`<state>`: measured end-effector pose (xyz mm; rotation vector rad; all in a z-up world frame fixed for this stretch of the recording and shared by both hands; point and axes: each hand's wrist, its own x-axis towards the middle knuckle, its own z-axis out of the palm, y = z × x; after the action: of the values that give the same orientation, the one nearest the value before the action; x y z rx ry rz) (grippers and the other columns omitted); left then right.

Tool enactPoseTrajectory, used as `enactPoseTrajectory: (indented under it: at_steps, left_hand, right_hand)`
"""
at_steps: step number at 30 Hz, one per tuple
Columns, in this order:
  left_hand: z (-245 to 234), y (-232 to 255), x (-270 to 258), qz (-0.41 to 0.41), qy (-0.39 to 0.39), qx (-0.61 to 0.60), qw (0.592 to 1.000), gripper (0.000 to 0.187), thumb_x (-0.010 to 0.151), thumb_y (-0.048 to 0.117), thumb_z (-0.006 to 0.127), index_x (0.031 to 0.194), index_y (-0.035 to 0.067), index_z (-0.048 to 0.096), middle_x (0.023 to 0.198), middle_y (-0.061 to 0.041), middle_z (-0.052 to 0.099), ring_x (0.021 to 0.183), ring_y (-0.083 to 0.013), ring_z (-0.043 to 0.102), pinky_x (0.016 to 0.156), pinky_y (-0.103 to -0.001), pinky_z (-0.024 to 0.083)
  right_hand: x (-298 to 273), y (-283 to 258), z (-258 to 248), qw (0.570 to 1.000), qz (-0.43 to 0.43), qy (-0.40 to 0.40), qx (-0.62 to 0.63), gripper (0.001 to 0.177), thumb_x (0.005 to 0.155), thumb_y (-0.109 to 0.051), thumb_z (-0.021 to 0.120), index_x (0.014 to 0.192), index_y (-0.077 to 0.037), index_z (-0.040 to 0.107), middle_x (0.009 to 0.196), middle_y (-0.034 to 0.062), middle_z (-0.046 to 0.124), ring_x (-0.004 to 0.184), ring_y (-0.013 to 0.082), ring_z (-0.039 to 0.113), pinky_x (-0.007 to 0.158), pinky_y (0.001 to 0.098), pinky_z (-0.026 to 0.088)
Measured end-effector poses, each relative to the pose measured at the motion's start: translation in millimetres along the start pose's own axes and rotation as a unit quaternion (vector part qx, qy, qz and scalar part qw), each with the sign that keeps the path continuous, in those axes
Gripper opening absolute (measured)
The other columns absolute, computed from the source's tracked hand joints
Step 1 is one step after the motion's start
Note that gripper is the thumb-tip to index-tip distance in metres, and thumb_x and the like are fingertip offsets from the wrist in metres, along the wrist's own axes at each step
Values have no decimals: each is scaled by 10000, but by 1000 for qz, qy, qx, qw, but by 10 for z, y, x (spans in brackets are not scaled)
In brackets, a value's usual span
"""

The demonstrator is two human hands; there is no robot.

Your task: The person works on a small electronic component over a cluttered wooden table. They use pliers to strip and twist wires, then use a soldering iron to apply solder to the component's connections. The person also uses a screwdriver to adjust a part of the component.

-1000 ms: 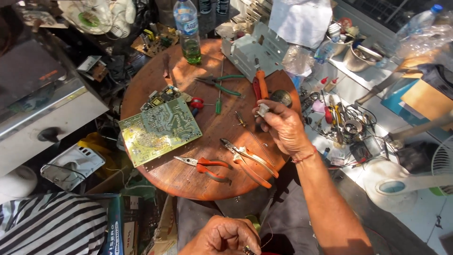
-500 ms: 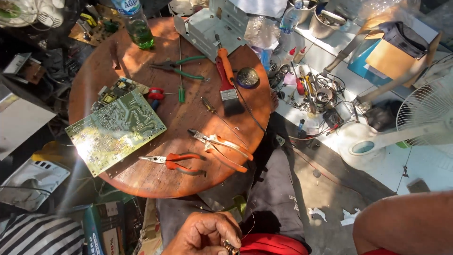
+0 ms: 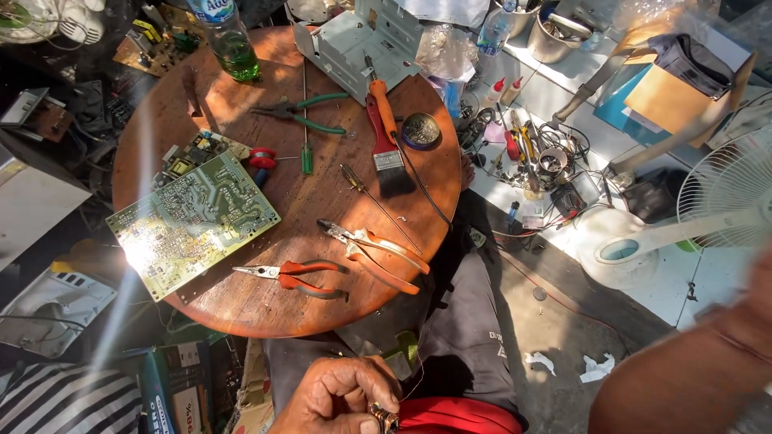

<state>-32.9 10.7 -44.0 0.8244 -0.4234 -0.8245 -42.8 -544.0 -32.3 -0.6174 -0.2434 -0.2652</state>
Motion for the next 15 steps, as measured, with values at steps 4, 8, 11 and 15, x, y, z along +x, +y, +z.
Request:
enactPoseTrajectory:
  at_steps: [4, 8, 11, 15]
  left_hand:
    - [5, 16, 12, 15, -1, -12, 1000, 181, 950, 163, 767, 1052, 19, 726, 951, -170, 652, 830, -237, 602, 764, -360, 473]
    - [-94, 26, 39, 60, -19, 36, 997, 188, 958, 179, 747, 1035, 8, 735, 912, -173, 682, 835, -277, 614, 765, -387, 476]
    - [-142, -227, -35, 60, 58, 18, 996, 681, 1029, 593, 481, 976, -27, 758, 820, -154, 735, 781, -287, 574, 694, -446, 462]
    - [-42, -220, 72, 79, 85, 32, 993, 751, 1021, 635, 461, 884, -40, 762, 749, -168, 731, 729, -293, 599, 688, -442, 487]
  right_hand:
    - [97, 1097, 73, 982, 55, 167, -66, 108, 1106, -331, 653, 1060, -236, 676, 982, -135, 726, 790, 4, 679, 571, 123, 463]
    - [-480, 2115, -1168, 876, 169, 431, -135, 120, 1021, -210, 599, 1136, -180, 610, 1066, 22, 675, 846, 56, 608, 613, 120, 449]
    - [-1286, 2291, -2327, 815, 150, 549, -104, 99, 932, -196, 692, 987, -250, 631, 964, -91, 703, 935, 65, 702, 562, 161, 448]
    - [-2020, 2480, -2845, 709, 205, 651, -179, 143, 964, -191, 681, 965, -111, 563, 884, 63, 594, 903, 90, 667, 536, 127, 508]
